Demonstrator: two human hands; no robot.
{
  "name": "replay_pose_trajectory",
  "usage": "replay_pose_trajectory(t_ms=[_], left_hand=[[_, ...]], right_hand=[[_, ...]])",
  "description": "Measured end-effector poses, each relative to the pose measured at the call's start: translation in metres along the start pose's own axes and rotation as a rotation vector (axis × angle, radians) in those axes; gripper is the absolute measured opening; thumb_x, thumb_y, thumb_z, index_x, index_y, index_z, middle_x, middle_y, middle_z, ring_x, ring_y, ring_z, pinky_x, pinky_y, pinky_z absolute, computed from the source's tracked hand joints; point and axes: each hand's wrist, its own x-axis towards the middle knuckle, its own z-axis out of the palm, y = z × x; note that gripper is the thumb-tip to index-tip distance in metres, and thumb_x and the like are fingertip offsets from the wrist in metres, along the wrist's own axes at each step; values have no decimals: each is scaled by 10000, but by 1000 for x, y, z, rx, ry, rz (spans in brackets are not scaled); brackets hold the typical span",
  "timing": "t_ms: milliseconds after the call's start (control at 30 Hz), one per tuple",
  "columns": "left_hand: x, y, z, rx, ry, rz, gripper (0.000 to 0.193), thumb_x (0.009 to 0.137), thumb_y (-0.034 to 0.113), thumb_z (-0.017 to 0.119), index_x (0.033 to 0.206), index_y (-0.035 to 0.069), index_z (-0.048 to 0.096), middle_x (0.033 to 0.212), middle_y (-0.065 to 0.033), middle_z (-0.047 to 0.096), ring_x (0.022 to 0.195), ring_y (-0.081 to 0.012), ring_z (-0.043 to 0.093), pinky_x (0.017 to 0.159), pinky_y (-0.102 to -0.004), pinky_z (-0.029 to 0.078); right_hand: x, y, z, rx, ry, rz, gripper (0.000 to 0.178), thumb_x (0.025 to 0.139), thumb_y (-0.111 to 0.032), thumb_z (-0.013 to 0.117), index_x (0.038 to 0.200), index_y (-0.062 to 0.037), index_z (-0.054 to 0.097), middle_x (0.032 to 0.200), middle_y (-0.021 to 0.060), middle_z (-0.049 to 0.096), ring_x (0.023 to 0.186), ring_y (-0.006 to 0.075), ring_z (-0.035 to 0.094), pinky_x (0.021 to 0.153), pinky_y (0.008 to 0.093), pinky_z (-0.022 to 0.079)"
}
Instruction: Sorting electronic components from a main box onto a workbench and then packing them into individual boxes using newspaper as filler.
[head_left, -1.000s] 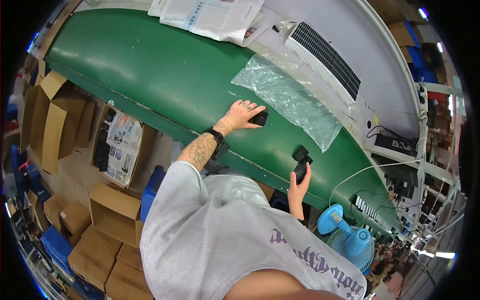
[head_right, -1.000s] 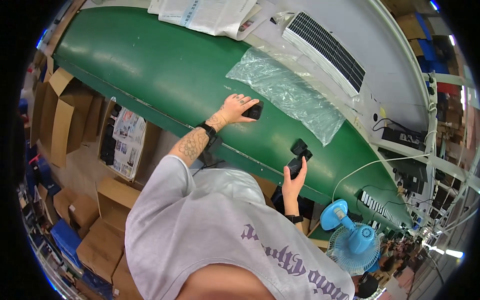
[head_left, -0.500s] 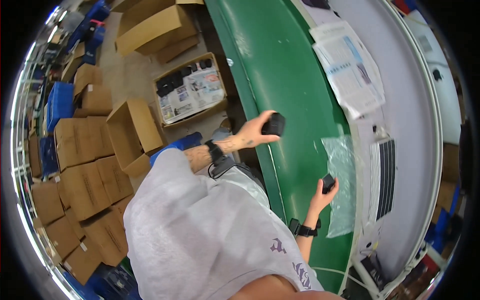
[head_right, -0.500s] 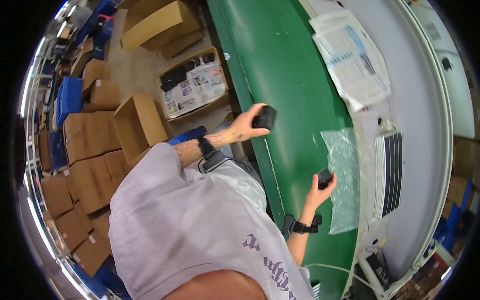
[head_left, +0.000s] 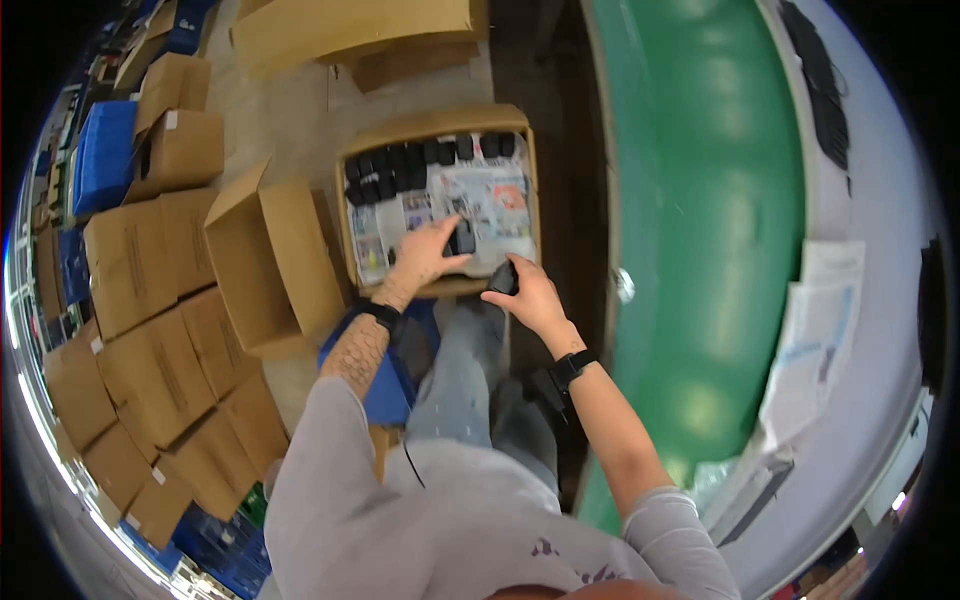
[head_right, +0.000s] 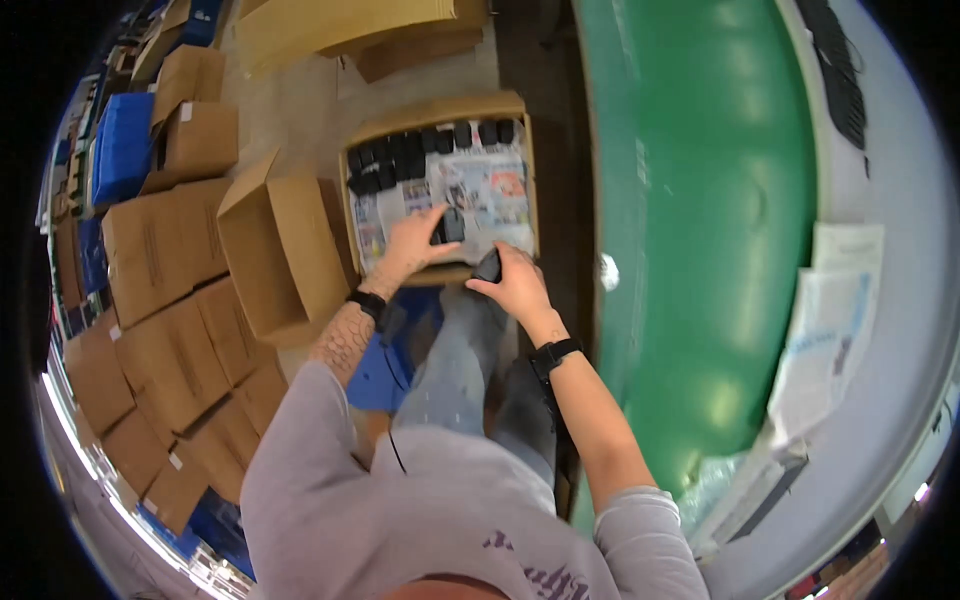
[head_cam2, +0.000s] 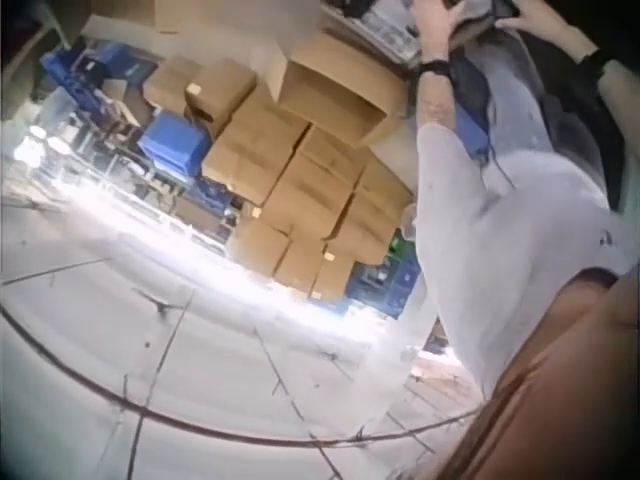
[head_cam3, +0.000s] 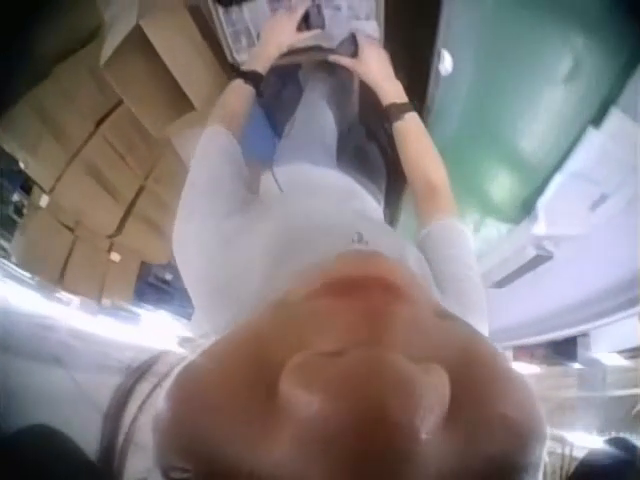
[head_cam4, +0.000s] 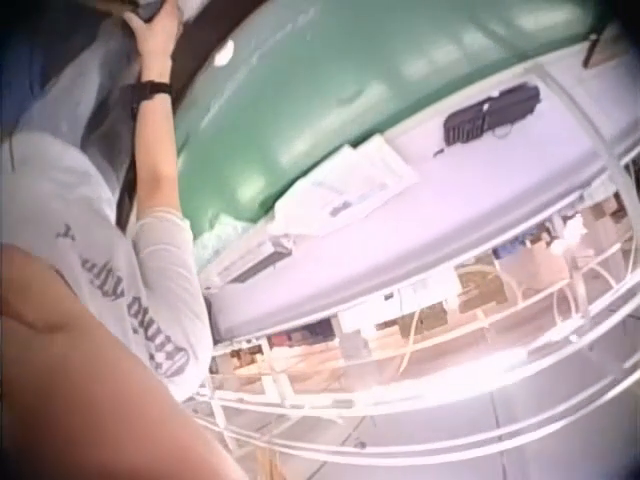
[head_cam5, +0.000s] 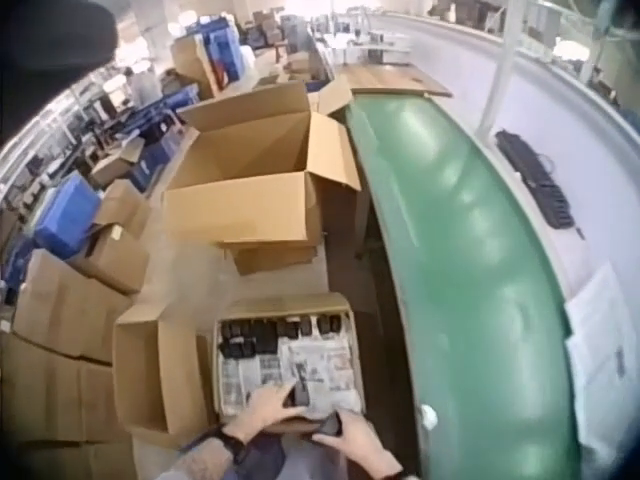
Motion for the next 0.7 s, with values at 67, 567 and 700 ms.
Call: replay_pose_trajectory(t_ms=[67, 567, 700], left_hand=[[46, -43, 33, 56, -28, 7, 813, 764, 628, 707, 1393, 153, 504, 1174, -128, 665, 1064, -294, 654, 792, -484, 542], [173, -150, 144, 186, 257, 312, 692, 786, 580, 714, 1378, 267, 543, 1130, -37, 589, 1011, -257, 567, 813, -452, 466], [174, -140, 148, 231, 209, 119, 708, 739, 574, 747, 1366, 312, 547, 1196, -47, 557, 1055, -260, 530, 775, -466, 453]], right_hand=[[83, 23, 21, 47, -49, 28, 794, 719, -407, 843, 1309, 34, 546, 1258, 250, 612, 1180, 400, 578, 985, 427, 478], [309, 172, 96, -511, -53, -443, 797, 763, -416, 788, 1425, -110, 464, 1340, 107, 533, 1239, 328, 481, 1044, 451, 367], [305, 171, 104, -591, -46, -484, 840, 750, -403, 802, 1454, -133, 433, 1360, 91, 515, 1283, 304, 454, 1084, 456, 345]])
